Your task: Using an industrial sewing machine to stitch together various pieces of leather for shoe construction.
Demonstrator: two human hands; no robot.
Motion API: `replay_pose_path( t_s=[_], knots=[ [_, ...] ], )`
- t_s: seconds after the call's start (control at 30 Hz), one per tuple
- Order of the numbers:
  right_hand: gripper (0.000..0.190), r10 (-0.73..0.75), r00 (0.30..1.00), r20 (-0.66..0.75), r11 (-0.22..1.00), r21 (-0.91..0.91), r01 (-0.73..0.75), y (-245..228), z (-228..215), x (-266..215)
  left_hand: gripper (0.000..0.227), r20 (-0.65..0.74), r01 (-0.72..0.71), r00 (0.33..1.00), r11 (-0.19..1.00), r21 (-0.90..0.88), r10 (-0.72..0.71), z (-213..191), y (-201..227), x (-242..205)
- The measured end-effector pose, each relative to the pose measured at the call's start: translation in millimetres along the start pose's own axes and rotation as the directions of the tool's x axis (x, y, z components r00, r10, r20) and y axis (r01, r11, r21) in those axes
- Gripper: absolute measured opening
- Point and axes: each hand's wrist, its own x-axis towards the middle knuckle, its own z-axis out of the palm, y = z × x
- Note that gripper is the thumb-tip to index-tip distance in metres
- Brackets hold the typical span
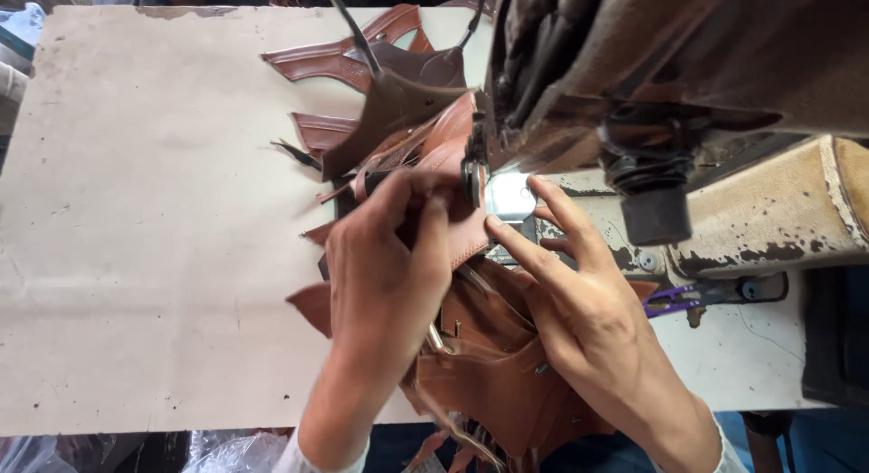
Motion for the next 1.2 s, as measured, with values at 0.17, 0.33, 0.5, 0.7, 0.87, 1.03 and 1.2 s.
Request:
replay_pose_path(
  t_s=[0.17,0.33,0.5,0.7,0.87,1.03,1.2],
  knots=[
    [0.062,0.006,1.0,0.011,0.998,-0.065,-0.005,34,-13,-35,0.019,0.053,-0.072,0.996,0.993,-0.095,0.077,4,-9,21],
    [0.074,0.207,0.955,0.214,0.901,-0.422,-0.1,103,-22,-89,0.013,-0.099,-0.401,0.885,0.854,0.332,0.455,15,-9,12],
    [0.045,0.274,0.959,0.073,0.888,-0.401,-0.223,95,-24,-91,0.017,0.058,-0.636,0.766,0.742,0.212,0.64,27,-17,-34],
    [0.016,0.428,0.893,0.142,0.827,0.337,-0.45,57,-18,-67,0.017,0.216,-0.521,0.848,0.836,0.169,0.485,9,7,-53],
    [0.013,0.389,0.913,0.125,0.533,0.777,-0.334,17,6,-28,0.028,0.111,-0.434,0.897,0.9,0.05,0.427,-7,17,-63],
    [0.028,0.09,0.964,-0.252,0.972,0.231,-0.03,-6,22,-5,0.012,-0.013,-0.134,0.991,0.991,-0.01,0.134,-16,11,-34],
    [0.042,-0.054,0.992,-0.112,0.995,0.071,0.063,5,23,-1,0.014,0.051,0.065,0.997,0.996,-0.062,-0.062,-10,6,-23]
  ],
)
